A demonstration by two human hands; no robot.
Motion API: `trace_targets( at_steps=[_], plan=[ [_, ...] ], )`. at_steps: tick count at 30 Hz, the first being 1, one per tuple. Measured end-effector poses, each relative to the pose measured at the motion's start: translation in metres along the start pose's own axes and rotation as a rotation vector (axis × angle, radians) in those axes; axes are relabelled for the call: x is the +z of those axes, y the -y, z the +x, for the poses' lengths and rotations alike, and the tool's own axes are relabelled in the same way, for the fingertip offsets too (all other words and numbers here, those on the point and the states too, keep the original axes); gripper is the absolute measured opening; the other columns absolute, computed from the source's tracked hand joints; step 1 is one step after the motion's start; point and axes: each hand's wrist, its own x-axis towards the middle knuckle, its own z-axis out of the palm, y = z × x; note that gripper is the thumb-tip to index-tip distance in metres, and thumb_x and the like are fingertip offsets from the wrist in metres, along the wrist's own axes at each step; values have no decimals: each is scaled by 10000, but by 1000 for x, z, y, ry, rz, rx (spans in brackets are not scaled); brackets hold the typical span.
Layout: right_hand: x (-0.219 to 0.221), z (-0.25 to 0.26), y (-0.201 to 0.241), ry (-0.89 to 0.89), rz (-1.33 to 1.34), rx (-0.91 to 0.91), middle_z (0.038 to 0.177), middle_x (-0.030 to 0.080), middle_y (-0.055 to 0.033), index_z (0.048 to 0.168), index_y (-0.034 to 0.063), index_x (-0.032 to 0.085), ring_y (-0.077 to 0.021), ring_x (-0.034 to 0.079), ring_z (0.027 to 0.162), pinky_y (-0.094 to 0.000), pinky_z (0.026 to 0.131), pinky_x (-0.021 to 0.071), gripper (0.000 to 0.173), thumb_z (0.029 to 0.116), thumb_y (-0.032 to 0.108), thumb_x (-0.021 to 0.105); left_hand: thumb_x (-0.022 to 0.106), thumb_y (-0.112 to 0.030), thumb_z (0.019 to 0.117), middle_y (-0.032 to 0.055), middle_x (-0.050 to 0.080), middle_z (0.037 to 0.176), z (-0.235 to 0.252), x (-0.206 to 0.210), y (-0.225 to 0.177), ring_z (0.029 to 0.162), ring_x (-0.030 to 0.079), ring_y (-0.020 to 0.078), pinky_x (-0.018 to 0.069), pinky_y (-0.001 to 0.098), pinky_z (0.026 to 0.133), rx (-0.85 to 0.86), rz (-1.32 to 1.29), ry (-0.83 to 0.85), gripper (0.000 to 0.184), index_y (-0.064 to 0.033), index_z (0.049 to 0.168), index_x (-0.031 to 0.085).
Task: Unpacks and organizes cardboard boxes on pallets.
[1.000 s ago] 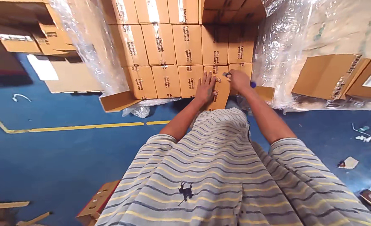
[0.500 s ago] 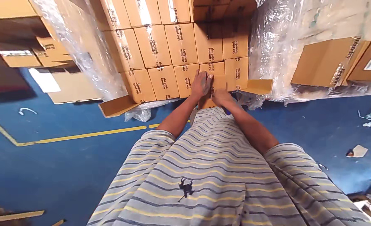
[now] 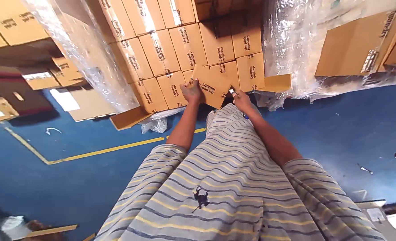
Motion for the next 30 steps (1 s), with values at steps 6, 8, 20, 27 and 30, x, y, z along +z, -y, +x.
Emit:
trace_targets(
  at_steps=[6,8,20,27,30],
  plan=[
    [18,-1,13,-62,32,94,1025,719,-172,1272,76,610,-357,702,996,-588,858,548,408,1110,368,378,743,-418,926,216,622,1235,-1,10,9,1146,629,297,532,456,986,108,-67,-58,608,15,1294,526],
    [28,-7,14,-53,14,77,1046,710,-193,1261,72,614,-377,697,1008,-596,852,544,393,1113,354,384,738,-394,936,211,618,1230,0,16,11,1145,626,283,531,434,983,128,-103,-100,565,13,1271,535],
    [30,-20,2,63,-245,-104,1072,709,-211,1265,79,618,-413,695,1036,-627,851,546,378,1102,347,408,770,-209,898,171,637,1093,6,11,13,1041,632,255,545,428,904,145,-236,-22,357,-3,1125,588],
    [20,-33,0,-155,-230,-197,1229,677,-222,1336,76,616,-403,694,1061,-623,875,552,497,1025,459,562,715,-216,947,160,657,1016,8,11,14,959,655,249,558,434,861,140,-284,-45,251,-5,1039,617],
    [3,-4,29,-295,-333,-265,1536,488,-167,1487,153,554,-379,707,992,-561,780,591,593,986,465,611,703,-302,957,150,680,951,13,12,13,922,669,264,553,480,842,99,-204,-6,283,-21,972,666]
  ],
)
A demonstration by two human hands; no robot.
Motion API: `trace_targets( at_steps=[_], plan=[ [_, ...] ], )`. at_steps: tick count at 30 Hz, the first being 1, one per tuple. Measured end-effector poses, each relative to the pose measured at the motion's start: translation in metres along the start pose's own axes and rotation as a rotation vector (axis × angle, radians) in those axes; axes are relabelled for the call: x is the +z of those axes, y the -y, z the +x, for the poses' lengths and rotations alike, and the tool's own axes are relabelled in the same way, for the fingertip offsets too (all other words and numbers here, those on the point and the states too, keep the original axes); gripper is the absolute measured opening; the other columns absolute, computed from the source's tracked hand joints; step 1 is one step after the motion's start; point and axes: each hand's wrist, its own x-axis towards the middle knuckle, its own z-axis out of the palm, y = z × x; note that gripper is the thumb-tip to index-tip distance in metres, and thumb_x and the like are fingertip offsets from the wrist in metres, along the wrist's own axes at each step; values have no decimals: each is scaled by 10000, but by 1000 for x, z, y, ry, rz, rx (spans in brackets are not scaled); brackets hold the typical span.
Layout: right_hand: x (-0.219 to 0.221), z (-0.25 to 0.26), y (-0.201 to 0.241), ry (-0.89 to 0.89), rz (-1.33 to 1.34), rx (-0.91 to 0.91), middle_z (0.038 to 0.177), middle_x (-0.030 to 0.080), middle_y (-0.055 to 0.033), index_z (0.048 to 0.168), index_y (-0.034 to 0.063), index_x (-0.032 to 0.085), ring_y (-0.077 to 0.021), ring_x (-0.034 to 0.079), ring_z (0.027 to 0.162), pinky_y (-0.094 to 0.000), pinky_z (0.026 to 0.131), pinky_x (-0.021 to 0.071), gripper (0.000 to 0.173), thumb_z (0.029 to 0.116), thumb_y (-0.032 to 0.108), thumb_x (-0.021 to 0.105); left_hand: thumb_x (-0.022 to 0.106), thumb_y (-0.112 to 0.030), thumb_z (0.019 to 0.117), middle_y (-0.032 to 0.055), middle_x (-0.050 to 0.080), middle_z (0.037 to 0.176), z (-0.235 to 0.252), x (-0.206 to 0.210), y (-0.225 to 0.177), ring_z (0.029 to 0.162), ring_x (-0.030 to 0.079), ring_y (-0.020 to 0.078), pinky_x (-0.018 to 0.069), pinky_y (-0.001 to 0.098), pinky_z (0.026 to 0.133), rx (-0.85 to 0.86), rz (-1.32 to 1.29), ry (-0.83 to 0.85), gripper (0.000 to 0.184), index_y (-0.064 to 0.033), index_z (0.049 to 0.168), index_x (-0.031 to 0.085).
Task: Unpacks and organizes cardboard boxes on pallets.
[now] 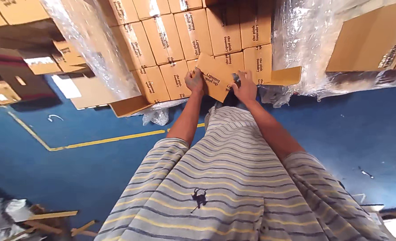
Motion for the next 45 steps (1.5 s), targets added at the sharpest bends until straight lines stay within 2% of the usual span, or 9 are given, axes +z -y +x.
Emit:
trace_targets(
  at_steps=[4,7,10,17,22,26,31,38,45],
  plan=[
    [10,29,17,197,-168,-53,1659,339,-167,1608,36,311,-412,654,1178,-574,925,551,812,1011,530,555,489,-180,988,86,675,956,5,-22,7,847,659,192,571,425,757,111,-220,239,228,-11,997,642],
    [2,33,21,227,-277,-74,1649,342,-196,1600,-15,284,-426,668,1135,-591,894,550,992,920,609,647,305,-124,995,166,629,1380,9,-58,16,1202,637,241,535,435,997,272,-366,485,457,66,1271,615],
    [-3,34,28,232,-366,-112,1555,450,-222,1543,-30,378,-420,689,1038,-585,825,562,1004,858,622,712,522,-61,864,174,624,1372,10,-67,29,1185,646,236,564,412,921,353,-327,456,288,19,1140,518],
    [-75,86,7,408,-58,-222,728,614,-163,771,15,650,-340,620,712,-589,648,466,421,973,382,613,630,54,821,212,618,1371,13,-77,41,1274,602,261,503,411,1074,448,-226,377,380,83,1196,580],
    [-47,66,4,200,-24,-103,950,700,-214,999,24,706,-403,686,899,-642,767,516,449,998,459,591,668,-20,845,227,612,1328,-4,-70,31,1240,600,271,507,399,1059,383,-115,180,517,83,1335,540],
    [-14,10,24,-231,-158,-453,1225,675,-237,1298,51,679,-406,721,905,-535,696,598,351,953,110,651,705,-100,850,268,320,1616,-25,-77,-25,1505,322,409,335,551,1204,538,649,147,762,-18,1542,397],
    [18,7,61,333,-262,-535,1461,534,-206,1433,104,564,-419,703,911,-587,734,580,500,945,10,614,802,-331,814,353,494,1440,-20,-36,-72,1250,534,570,332,800,1027,463,1261,493,977,-35,1591,287],
    [1,17,57,365,-212,-465,1353,547,-207,1166,50,680,-399,677,983,-583,775,581,339,858,145,786,854,-427,776,303,462,1486,-2,-20,-89,1142,620,527,521,697,882,440,1329,575,1049,-20,1563,292],
    [15,-41,-8,14,35,-510,1328,622,-203,1178,68,720,-393,716,916,-547,715,607,349,840,-19,723,276,-279,1065,297,693,1152,21,-75,-84,1129,656,495,469,708,952,590,1025,733,518,-59,1446,548]
  ],
)
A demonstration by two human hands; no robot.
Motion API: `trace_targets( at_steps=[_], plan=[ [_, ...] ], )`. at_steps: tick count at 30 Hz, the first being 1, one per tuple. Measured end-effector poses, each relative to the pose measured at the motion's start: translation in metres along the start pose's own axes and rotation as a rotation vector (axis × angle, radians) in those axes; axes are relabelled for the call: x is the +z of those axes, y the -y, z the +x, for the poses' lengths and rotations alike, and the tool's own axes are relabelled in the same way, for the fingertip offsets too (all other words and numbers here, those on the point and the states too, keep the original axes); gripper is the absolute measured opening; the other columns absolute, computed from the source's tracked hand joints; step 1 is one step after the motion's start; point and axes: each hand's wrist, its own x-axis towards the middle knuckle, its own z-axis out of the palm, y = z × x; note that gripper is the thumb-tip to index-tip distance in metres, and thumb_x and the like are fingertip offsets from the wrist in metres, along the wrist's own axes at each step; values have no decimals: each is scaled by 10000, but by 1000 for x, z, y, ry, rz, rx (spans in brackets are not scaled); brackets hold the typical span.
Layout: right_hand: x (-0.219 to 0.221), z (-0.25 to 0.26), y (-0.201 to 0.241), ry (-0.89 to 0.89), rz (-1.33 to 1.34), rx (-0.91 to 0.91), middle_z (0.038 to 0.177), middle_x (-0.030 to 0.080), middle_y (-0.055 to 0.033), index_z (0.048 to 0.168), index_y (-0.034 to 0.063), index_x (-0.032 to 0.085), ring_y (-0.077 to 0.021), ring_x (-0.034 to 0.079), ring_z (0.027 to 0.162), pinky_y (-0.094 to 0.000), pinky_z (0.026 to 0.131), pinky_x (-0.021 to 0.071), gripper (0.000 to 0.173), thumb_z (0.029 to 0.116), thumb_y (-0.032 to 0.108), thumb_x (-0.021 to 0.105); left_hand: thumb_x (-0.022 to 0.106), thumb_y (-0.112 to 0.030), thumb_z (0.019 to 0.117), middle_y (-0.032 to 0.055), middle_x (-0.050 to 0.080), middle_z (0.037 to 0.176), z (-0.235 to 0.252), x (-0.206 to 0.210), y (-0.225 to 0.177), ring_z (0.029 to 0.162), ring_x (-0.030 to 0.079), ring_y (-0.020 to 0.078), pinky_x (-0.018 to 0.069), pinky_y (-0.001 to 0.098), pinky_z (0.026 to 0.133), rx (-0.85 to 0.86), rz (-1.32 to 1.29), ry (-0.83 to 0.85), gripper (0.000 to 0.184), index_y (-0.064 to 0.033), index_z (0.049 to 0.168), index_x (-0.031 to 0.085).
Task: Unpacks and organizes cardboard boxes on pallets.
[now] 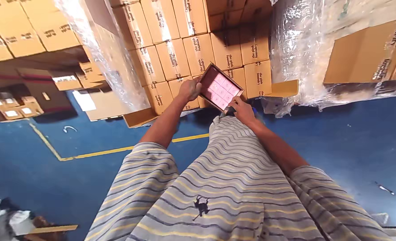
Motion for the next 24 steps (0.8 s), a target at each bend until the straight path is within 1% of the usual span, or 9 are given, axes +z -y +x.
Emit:
trace_targets(
  at_steps=[3,5,8,10,14,17,20,22,24],
  plan=[
    [6,8,-3,-95,-72,49,1517,479,-239,1409,150,625,-397,719,865,-515,672,611,603,833,70,785,316,-328,1074,285,660,1271,-1,3,-13,1166,640,503,462,731,948,-52,102,44,561,-113,1591,362],
    [14,12,-13,-167,-85,48,1492,510,-238,1333,134,672,-405,723,870,-529,658,612,563,795,95,831,426,-460,1054,262,493,1510,-3,17,-26,1327,528,496,364,764,1041,-55,251,69,677,-88,1608,314],
    [-2,27,-21,-30,-75,-37,1347,622,-203,1162,70,723,-400,717,951,-564,733,606,325,842,77,785,620,-532,944,366,221,1615,-5,39,-43,1439,278,613,137,862,1075,-66,393,101,788,-124,1580,393],
    [-28,44,-16,219,-131,-40,1226,658,-155,1110,63,702,-371,698,990,-577,770,577,213,914,138,737,716,-499,879,424,188,1591,-5,47,-52,1418,256,656,157,855,1078,-88,428,110,881,-89,1580,375],
    [-45,73,5,448,-171,59,1127,696,-149,1080,68,706,-368,672,1077,-610,843,540,252,952,285,715,652,-384,938,418,205,1586,-3,52,-51,1401,318,626,337,770,1039,-85,409,71,754,-59,1564,386],
    [-35,86,23,347,-167,225,1240,650,-207,1199,44,681,-413,670,1067,-632,832,544,427,895,328,778,614,-410,976,326,64,1671,-9,68,-31,1512,155,561,234,802,1091,-47,406,57,779,-197,1638,262],
    [-15,80,28,81,-207,270,1502,518,-190,1545,159,458,-437,697,991,-596,782,579,698,915,197,757,610,-479,958,218,182,1690,-25,77,-21,1546,152,486,75,834,1119,-63,356,-167,686,-275,1579,404],
    [-2,61,28,-93,-259,200,1502,489,-244,1585,187,410,-446,696,946,-557,714,587,674,967,102,665,623,-517,930,276,207,1664,-49,90,-17,1542,125,512,48,811,1147,-144,243,-451,754,-152,1561,432],
    [-9,52,27,-222,-257,241,1458,510,-288,1586,192,419,-438,707,901,-526,653,595,657,974,79,630,636,-567,891,371,235,1613,-62,114,-14,1515,151,563,128,736,1190,-191,71,-758,913,43,1530,407]
  ],
)
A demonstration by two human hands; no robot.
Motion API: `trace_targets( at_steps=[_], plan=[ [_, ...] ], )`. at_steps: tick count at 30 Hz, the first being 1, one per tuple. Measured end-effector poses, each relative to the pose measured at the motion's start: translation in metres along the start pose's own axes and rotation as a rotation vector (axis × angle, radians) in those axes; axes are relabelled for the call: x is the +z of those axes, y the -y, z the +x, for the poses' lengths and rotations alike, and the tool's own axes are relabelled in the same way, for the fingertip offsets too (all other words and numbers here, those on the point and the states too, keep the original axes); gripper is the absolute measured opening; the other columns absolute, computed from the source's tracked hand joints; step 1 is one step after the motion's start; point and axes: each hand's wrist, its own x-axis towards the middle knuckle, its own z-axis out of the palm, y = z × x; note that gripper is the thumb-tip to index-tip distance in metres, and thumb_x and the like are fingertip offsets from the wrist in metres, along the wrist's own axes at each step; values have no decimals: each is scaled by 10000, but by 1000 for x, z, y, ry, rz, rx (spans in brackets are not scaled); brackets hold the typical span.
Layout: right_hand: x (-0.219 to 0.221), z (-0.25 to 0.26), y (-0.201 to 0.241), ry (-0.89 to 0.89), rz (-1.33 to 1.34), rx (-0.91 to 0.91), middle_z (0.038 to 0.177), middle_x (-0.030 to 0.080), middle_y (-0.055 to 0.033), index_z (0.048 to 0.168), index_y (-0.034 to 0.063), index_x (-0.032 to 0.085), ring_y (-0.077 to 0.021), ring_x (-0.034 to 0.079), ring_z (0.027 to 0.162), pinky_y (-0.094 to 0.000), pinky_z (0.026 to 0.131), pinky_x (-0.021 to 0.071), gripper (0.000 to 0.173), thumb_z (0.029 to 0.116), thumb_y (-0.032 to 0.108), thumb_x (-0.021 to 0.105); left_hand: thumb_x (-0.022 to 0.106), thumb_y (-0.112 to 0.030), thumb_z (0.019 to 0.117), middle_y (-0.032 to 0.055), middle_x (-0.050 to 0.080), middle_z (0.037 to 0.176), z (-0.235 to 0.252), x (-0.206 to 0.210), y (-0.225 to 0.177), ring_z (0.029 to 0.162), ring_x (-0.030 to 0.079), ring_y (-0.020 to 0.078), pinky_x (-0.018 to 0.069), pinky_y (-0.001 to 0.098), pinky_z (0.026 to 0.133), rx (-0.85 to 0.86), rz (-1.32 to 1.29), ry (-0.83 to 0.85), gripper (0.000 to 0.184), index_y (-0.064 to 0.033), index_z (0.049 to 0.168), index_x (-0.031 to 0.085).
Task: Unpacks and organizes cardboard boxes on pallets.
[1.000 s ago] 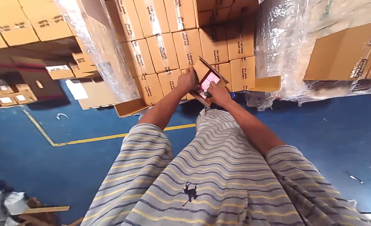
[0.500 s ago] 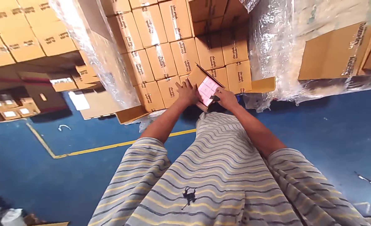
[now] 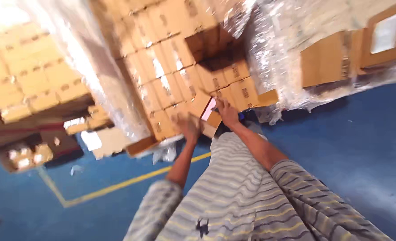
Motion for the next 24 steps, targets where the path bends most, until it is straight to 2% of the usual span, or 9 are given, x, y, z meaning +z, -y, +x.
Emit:
trace_targets(
  at_steps=[1,2,3,6,10,14,18,21,24],
  plan=[
    [-13,6,-5,32,7,74,1451,511,-299,1594,191,403,-441,704,933,-528,681,595,635,995,74,576,730,-492,853,405,195,1605,-8,9,-5,1517,160,548,165,625,1246,-109,-197,-61,1033,132,1542,280],
    [-29,11,-8,90,31,143,1468,514,-282,1564,162,449,-446,688,1041,-541,757,594,574,1007,57,537,797,-359,857,393,133,1623,-17,15,-15,1531,177,494,227,523,1260,-268,-413,-14,1110,139,1571,108],
    [-44,17,-11,161,76,196,1438,558,-257,1481,106,540,-449,654,1143,-569,839,577,476,1008,49,532,781,-257,903,343,172,1634,-24,20,-26,1513,275,425,328,476,1223,-423,-607,89,1069,83,1593,39],
    [-51,29,-26,339,183,183,1183,689,-245,1200,14,684,-448,646,1137,-627,920,522,239,995,63,572,507,-279,1079,292,519,1438,-43,38,-46,1263,578,374,502,538,1039,-606,-858,403,600,35,1551,308],
    [-71,31,-42,403,191,53,1100,702,-229,1135,0,691,-427,672,1044,-627,856,523,201,962,38,597,466,-115,1056,294,512,1405,-14,8,-77,1161,596,389,538,573,920,-622,-924,435,540,-16,1555,286],
    [-149,-18,-70,136,271,-81,1015,710,-203,1106,17,680,-412,692,944,-619,762,526,209,935,135,653,520,-62,1019,182,622,1085,-4,-100,-121,869,636,192,577,388,758,-401,-817,437,400,75,1385,433],
    [-240,-99,-136,-413,318,-69,917,723,-125,976,47,717,-311,720,804,-508,648,576,151,870,154,718,531,-11,900,-15,702,911,-24,-183,-222,823,702,46,622,281,773,-90,-898,421,352,41,1245,493],
    [-290,-121,-202,-663,266,46,986,762,-112,1048,44,740,-277,745,807,-474,653,598,179,913,147,685,476,-11,943,-105,711,915,-19,-172,-321,867,687,-5,598,251,827,168,-962,494,235,-15,1162,561],
    [-326,-121,-278,-772,148,142,1010,764,-123,1104,36,755,-295,746,827,-490,675,602,261,856,117,754,451,6,974,1,656,999,-7,-120,-429,908,661,37,583,275,853,235,-972,554,277,66,1242,492]
  ],
)
